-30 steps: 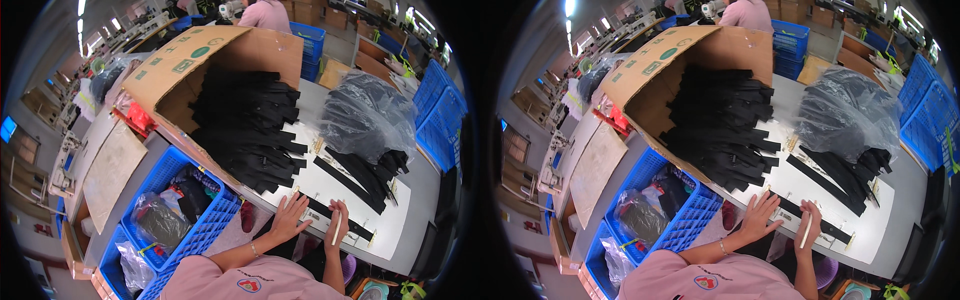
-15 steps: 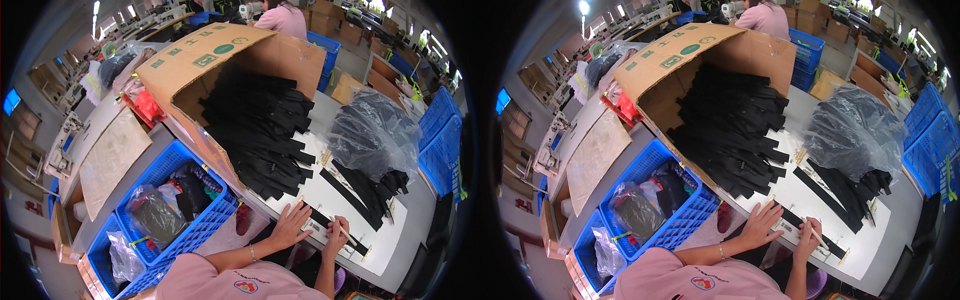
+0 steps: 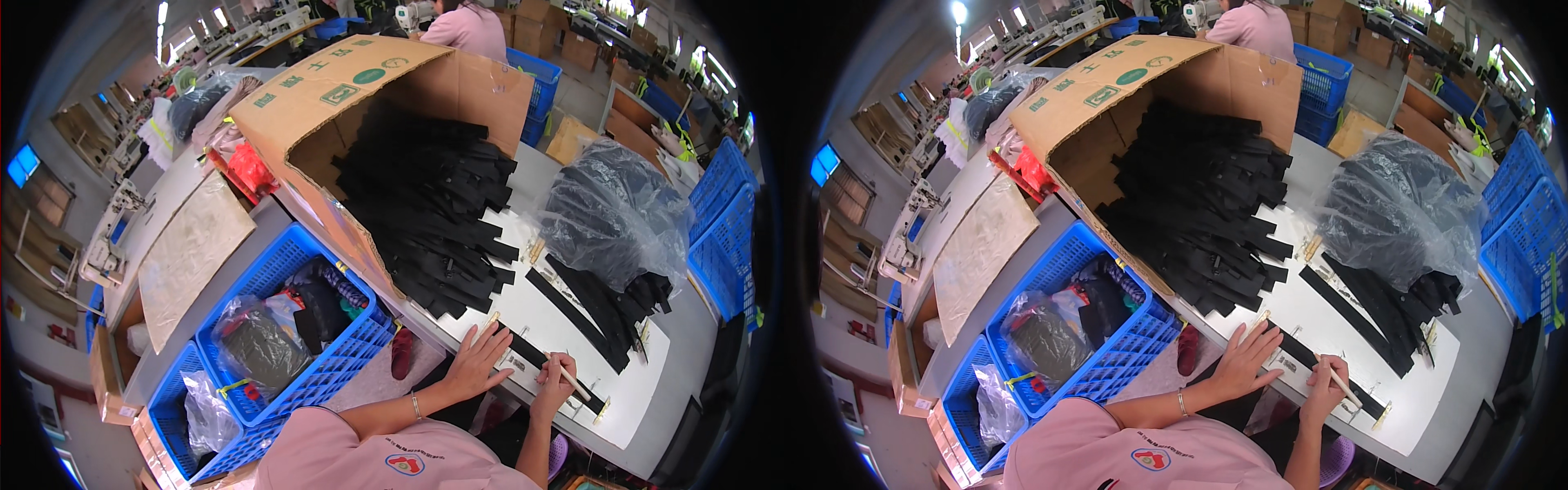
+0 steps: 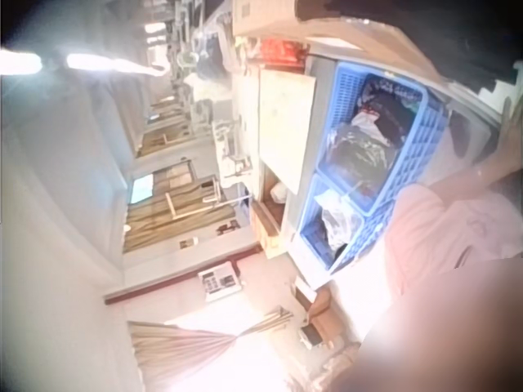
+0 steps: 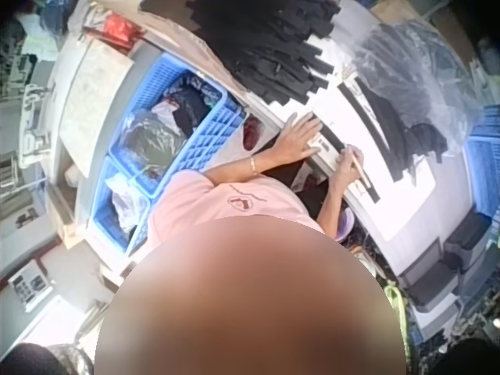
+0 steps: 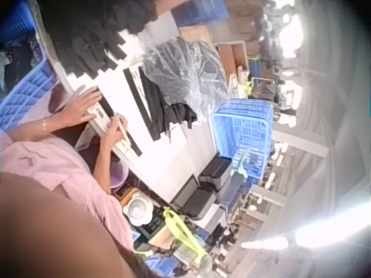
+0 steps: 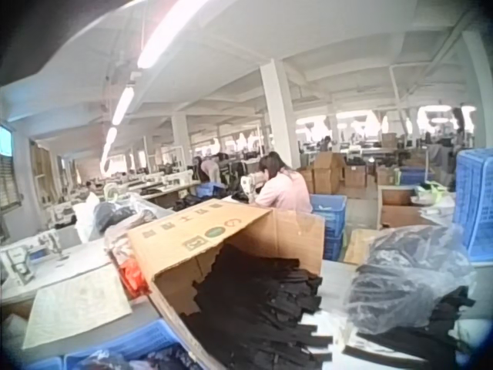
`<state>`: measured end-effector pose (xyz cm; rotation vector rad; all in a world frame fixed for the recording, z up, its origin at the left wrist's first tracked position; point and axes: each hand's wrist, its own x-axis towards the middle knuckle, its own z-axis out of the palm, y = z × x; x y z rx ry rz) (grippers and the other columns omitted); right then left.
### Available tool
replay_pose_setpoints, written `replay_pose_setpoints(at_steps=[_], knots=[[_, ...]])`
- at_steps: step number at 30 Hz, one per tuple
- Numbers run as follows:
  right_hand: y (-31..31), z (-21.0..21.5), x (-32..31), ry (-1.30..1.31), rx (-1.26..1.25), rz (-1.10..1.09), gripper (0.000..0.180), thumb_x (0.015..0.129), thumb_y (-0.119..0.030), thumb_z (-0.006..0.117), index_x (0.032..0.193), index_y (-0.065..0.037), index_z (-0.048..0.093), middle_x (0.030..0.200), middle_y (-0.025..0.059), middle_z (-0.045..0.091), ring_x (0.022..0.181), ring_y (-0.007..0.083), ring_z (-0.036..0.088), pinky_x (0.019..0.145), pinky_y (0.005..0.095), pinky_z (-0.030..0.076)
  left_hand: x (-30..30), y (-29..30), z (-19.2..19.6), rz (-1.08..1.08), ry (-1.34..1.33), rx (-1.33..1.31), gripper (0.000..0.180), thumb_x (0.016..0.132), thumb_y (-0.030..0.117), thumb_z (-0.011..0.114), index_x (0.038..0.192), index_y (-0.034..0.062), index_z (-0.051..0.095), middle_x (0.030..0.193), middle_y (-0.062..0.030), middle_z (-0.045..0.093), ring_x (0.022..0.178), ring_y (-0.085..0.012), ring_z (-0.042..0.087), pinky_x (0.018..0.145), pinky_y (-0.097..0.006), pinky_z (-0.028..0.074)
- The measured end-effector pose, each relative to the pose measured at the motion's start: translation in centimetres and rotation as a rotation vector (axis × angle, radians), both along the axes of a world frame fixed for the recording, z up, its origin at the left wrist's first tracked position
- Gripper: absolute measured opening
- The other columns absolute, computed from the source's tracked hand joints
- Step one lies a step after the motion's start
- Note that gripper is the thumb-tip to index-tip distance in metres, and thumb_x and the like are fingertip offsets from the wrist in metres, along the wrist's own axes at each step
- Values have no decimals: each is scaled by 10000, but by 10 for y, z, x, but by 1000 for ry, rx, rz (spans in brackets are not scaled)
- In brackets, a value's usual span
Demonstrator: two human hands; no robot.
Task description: Marking black fabric strips with a pen using a template board at a workbench.
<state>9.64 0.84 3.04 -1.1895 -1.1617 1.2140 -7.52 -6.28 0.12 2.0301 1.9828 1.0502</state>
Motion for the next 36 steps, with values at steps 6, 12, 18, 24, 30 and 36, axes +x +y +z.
replay_pose_setpoints(at_steps=[6,12,18,24,30,36], knots=[[3,11,-4,100,-58,30,87,997,-121,636,1023,-38,625,775,6,577,590,39,452,525,195,327,0,-1,1,13,5,14,686,932,406,693,1460,9,507,1548,-127,472,1506,-311,350,1225,-548,199],[3,8,7,115,-95,80,76,982,-94,640,1038,-46,622,784,9,585,598,37,458,528,194,332,8,-5,1,16,4,5,685,929,403,694,1457,7,510,1546,-129,475,1508,-312,348,1223,-552,204],[-8,5,18,81,-122,34,114,961,-115,671,1037,-43,625,793,12,594,618,47,480,542,193,357,8,-3,-4,-16,-13,-25,696,918,402,704,1463,16,508,1554,-132,472,1506,-318,354,1218,-570,210],[6,7,7,99,-161,103,151,972,-152,703,1035,-33,634,861,45,667,676,60,535,590,213,431,-1,5,-3,26,5,-73,719,876,383,748,1474,62,510,1548,-115,490,1498,-329,368,1217,-595,167],[14,15,-12,124,-127,102,84,954,-86,697,981,-25,645,785,46,647,583,49,484,535,191,367,-4,12,-7,-6,48,-43,730,858,368,777,1463,49,523,1515,-125,517,1472,-335,399,1211,-581,179],[11,-2,-30,-136,10,129,140,984,-148,683,977,-8,673,770,20,672,686,54,585,601,223,454,6,6,-7,11,55,-51,713,867,374,770,1455,44,539,1513,-121,520,1469,-331,404,1209,-580,192]])
